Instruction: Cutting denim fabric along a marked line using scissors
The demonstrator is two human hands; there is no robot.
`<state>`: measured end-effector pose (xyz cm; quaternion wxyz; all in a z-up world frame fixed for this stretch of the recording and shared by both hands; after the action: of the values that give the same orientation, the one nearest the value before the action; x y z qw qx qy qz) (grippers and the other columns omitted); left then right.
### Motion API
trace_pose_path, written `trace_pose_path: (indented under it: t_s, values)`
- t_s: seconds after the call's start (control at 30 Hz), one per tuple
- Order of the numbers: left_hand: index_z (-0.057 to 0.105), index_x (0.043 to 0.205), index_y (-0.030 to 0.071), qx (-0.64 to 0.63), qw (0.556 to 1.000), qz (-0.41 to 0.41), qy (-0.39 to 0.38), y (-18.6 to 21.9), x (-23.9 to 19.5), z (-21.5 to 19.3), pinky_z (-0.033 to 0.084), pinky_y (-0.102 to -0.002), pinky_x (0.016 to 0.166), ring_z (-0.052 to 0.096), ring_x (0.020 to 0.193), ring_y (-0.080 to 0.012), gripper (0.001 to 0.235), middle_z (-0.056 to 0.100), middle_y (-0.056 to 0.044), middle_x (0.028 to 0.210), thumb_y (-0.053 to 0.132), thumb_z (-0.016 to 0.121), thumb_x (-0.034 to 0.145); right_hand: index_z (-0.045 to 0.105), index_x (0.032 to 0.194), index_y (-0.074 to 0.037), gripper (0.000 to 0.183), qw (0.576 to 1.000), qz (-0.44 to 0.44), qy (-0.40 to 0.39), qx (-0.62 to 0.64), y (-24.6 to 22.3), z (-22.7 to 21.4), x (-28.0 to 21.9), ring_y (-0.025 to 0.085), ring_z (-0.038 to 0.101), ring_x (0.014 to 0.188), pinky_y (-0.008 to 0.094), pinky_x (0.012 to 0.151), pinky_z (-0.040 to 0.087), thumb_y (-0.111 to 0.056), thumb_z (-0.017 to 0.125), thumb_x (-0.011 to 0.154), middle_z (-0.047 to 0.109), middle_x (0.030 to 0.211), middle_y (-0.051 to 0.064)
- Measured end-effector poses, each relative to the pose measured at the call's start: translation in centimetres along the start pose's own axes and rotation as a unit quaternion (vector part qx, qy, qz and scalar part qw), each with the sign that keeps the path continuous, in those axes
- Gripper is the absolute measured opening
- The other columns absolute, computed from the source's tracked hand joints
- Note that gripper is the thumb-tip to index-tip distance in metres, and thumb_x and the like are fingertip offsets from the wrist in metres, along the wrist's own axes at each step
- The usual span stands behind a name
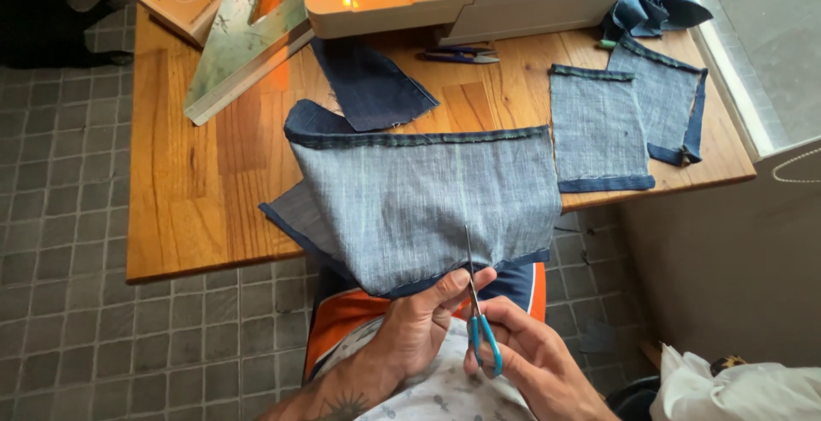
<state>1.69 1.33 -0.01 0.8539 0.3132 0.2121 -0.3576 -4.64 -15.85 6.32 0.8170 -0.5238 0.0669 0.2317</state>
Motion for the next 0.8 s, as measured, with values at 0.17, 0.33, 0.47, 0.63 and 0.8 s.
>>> trace_pose_path:
  t_s: [0.17, 0.33, 0.47, 0.63, 0.8]
  values:
    - [0.083, 0.148, 0.000, 0.035, 0.995, -0.088, 0.009, 1.7, -1.8, 1.3, 0.063, -0.041, 0.098, 0.079, 0.101, -0.0347, 0.066, 0.082, -0.026, 0.108, 0.043, 0.078, 0.098, 0.068, 0.149, 0.009, 0.050, 1.000, -0.022, -0.009, -0.002, 0.1, 0.0, -0.2, 0.023, 0.077, 0.097, 0.037, 0.091, 0.062, -0.014, 0.081, 0.107, 0.077, 0.104, 0.016]
    - [0.078, 0.151, -0.008, 0.039, 0.996, -0.046, -0.059, 1.2, -1.5, 0.7, 0.063, -0.042, 0.072, 0.076, 0.075, -0.0376, 0.069, 0.081, -0.029, 0.094, 0.042, 0.076, 0.103, 0.070, 0.143, 0.008, 0.054, 1.000, -0.014, 0.003, -0.007, -0.3, 0.4, 0.0, 0.024, 0.074, 0.092, 0.036, 0.088, 0.055, -0.028, 0.083, 0.106, 0.074, 0.092, 0.016]
    - [0.076, 0.156, -0.006, 0.000, 0.995, -0.082, -0.065, 1.0, -1.3, 0.3, 0.064, -0.042, 0.054, 0.073, 0.056, -0.0378, 0.068, 0.082, -0.030, 0.108, 0.038, 0.078, 0.104, 0.072, 0.147, 0.003, 0.052, 0.998, 0.016, 0.011, -0.052, -0.7, 0.7, 0.0, 0.021, 0.077, 0.095, 0.035, 0.091, 0.058, -0.027, 0.080, 0.106, 0.083, 0.099, 0.019]
    - [0.079, 0.156, -0.004, 0.008, 0.993, -0.107, -0.042, 2.0, -2.7, 1.3, 0.066, -0.045, 0.062, 0.073, 0.061, -0.0384, 0.069, 0.078, -0.030, 0.116, 0.036, 0.079, 0.101, 0.069, 0.150, 0.003, 0.053, 0.999, 0.025, 0.007, -0.034, -0.4, 0.6, -0.8, 0.021, 0.079, 0.097, 0.036, 0.093, 0.061, -0.018, 0.084, 0.104, 0.081, 0.103, 0.016]
    - [0.081, 0.145, -0.011, 0.053, 0.990, -0.003, -0.132, 0.5, -1.0, 0.1, 0.058, -0.035, 0.051, 0.069, 0.058, -0.0343, 0.056, 0.078, -0.025, 0.088, 0.030, 0.075, 0.108, 0.063, 0.153, 0.007, 0.059, 0.996, -0.079, -0.024, -0.025, 0.3, 0.6, 0.0, 0.024, 0.074, 0.096, 0.034, 0.085, 0.055, -0.033, 0.077, 0.112, 0.076, 0.103, 0.022]
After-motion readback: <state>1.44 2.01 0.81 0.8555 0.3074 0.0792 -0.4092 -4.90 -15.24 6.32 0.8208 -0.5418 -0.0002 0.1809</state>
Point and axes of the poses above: each hand's wrist, its own x-axis towards the middle knuckle, its own z-axis out of the palm, y = z × x, the point moved 2 cm from there along x, towards the middle knuckle
